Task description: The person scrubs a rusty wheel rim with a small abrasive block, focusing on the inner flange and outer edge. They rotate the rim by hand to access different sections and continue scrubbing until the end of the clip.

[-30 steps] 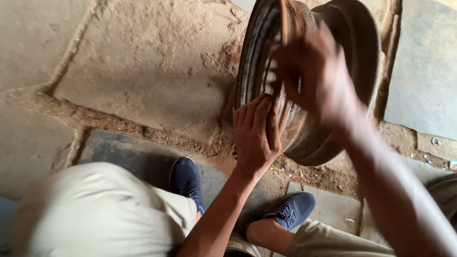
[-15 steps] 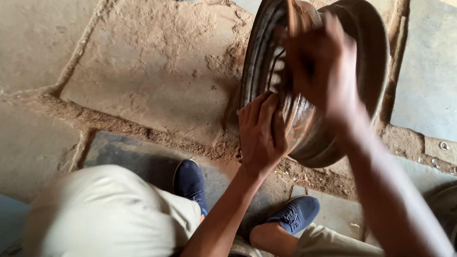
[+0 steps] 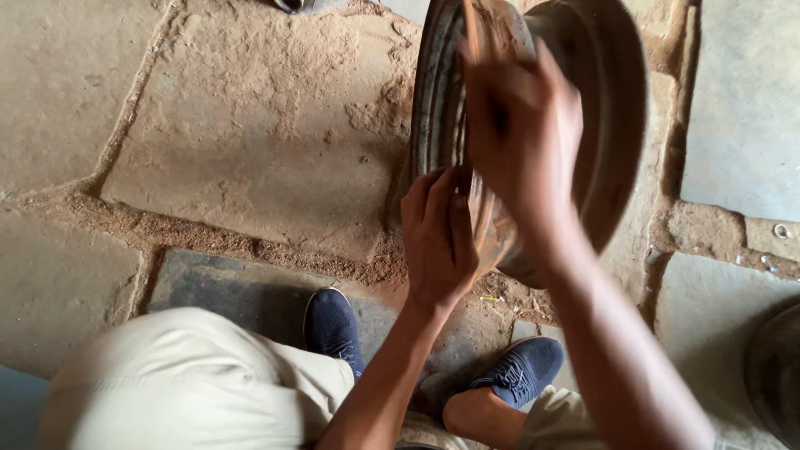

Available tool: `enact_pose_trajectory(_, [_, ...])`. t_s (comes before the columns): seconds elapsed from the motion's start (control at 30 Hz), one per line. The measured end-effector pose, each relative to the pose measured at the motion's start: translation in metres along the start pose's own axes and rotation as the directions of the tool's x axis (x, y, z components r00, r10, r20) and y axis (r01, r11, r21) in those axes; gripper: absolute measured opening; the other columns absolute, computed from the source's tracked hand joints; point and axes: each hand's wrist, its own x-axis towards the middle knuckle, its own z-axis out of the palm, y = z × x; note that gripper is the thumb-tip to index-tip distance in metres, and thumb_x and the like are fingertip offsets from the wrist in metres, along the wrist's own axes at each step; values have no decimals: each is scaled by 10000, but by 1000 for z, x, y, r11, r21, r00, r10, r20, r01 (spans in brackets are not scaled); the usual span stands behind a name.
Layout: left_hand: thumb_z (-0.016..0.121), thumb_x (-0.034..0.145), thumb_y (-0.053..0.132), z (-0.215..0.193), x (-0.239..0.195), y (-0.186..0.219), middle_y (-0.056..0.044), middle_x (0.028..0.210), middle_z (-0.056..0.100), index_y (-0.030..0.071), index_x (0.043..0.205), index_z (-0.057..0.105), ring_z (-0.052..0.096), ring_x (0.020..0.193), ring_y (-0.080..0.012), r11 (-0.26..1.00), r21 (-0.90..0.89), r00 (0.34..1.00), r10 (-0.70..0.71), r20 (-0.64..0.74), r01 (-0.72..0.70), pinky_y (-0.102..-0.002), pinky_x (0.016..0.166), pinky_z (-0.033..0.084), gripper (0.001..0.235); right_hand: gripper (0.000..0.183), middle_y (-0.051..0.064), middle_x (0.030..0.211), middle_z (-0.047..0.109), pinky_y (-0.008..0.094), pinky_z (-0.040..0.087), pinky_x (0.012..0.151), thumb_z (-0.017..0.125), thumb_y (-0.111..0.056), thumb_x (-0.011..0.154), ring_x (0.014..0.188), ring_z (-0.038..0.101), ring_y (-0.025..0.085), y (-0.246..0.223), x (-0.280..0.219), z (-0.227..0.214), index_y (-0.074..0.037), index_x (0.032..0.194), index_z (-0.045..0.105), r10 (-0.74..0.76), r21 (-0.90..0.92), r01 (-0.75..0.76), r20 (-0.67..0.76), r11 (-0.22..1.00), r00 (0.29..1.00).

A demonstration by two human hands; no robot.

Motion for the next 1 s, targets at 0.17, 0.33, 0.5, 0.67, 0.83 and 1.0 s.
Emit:
enact_pose_trajectory(0.17, [460, 1063, 266, -9, -16, -5, -234, 1298, 581, -48, 1357, 563, 574, 1197, -358, 990, -139, 998, 1, 55, 6, -456, 1048, 479, 442, 216, 150, 1108, 716, 345, 633, 767, 696, 9, 1016, 896, 763, 242, -79, -41, -21, -13, 1228, 729, 162, -39, -167, -119, 985, 980])
enact_pose_trajectory(0.33, [408, 1113, 225, 0, -8, -5, -212, 1222, 630, -32, 1320, 612, 601, 1147, -345, 1000, 24, 1000, -11, 10, 11, -468, 1029, 492, 388, 121, 136, 812, 737, 336, 521, 460, 696, -30, 1015, 552, 687, 187, 8, 52, 17, 25, 922, 750, 87, -7, -87, -8, 996, 996])
enact_pose_trajectory(0.5, [389, 1115, 224, 3, 0, -7, -202, 1172, 656, -51, 1333, 599, 620, 1090, -326, 1000, 0, 1000, 8, 7, -8, -458, 999, 507, 409, 165, 151, 844, 754, 373, 527, 513, 692, -34, 1062, 600, 702, 225, 14, 27, 16, 34, 926, 758, 127, -20, -126, 26, 992, 992])
enact_pose_trajectory(0.67, [415, 1104, 227, -5, -19, -11, -224, 1175, 659, -62, 1332, 587, 614, 1101, -341, 998, -63, 999, 34, 36, -32, -460, 998, 489, 406, 122, 188, 1076, 736, 331, 634, 695, 684, 2, 1013, 859, 769, 256, -53, -43, -10, 49, 1105, 749, 157, -19, -160, -117, 987, 981])
enact_pose_trajectory(0.83, [413, 1107, 193, 2, -10, -9, -189, 1233, 672, -12, 1358, 609, 620, 1133, -334, 997, 68, 999, 44, 9, -44, -447, 1036, 496, 379, 275, 91, 679, 736, 374, 454, 423, 698, -75, 1032, 397, 596, 216, 14, 44, 15, -10, 771, 755, 133, -104, -127, 54, 986, 990])
enact_pose_trajectory(1.0, [449, 1108, 173, 2, 1, -2, -211, 1384, 603, -21, 1447, 539, 568, 1300, -368, 987, 127, 995, 99, -27, -95, -472, 1150, 452, 400, 192, 59, 663, 721, 314, 548, 520, 648, -113, 1061, 424, 619, 141, 3, 24, 15, -19, 945, 770, 228, 43, -227, -27, 973, 973])
